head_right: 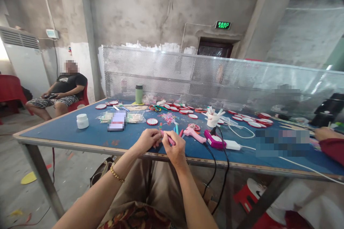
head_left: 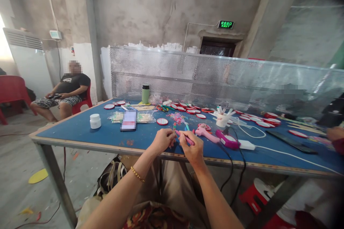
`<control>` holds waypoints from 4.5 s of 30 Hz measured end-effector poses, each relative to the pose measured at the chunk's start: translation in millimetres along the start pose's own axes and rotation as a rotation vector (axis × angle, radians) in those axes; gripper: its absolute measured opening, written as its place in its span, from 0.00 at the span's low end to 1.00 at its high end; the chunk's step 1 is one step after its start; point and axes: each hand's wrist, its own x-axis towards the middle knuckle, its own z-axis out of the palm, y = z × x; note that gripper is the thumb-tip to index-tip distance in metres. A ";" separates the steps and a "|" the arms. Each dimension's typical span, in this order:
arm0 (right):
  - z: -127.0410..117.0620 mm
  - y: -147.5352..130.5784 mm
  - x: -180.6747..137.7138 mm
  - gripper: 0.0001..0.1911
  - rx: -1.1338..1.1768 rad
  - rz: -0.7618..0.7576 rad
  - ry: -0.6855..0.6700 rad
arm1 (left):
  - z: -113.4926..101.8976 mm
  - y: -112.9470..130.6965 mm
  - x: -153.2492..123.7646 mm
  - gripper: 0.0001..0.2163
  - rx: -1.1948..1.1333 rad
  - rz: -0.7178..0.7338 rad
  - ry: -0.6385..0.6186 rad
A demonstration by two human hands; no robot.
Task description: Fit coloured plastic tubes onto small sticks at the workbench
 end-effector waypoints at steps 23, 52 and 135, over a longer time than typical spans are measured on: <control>0.2 -1.6 1.3 0.10 0.002 0.004 -0.011 | -0.3 -4.3 0.6 0.11 0.027 0.035 -0.003; 1.0 1.7 -0.9 0.09 -0.008 0.000 0.021 | 0.2 -2.3 1.2 0.10 0.008 0.007 0.006; -0.2 -1.2 -0.4 0.11 -0.025 0.009 0.013 | -0.1 -2.2 1.0 0.11 0.022 0.014 0.000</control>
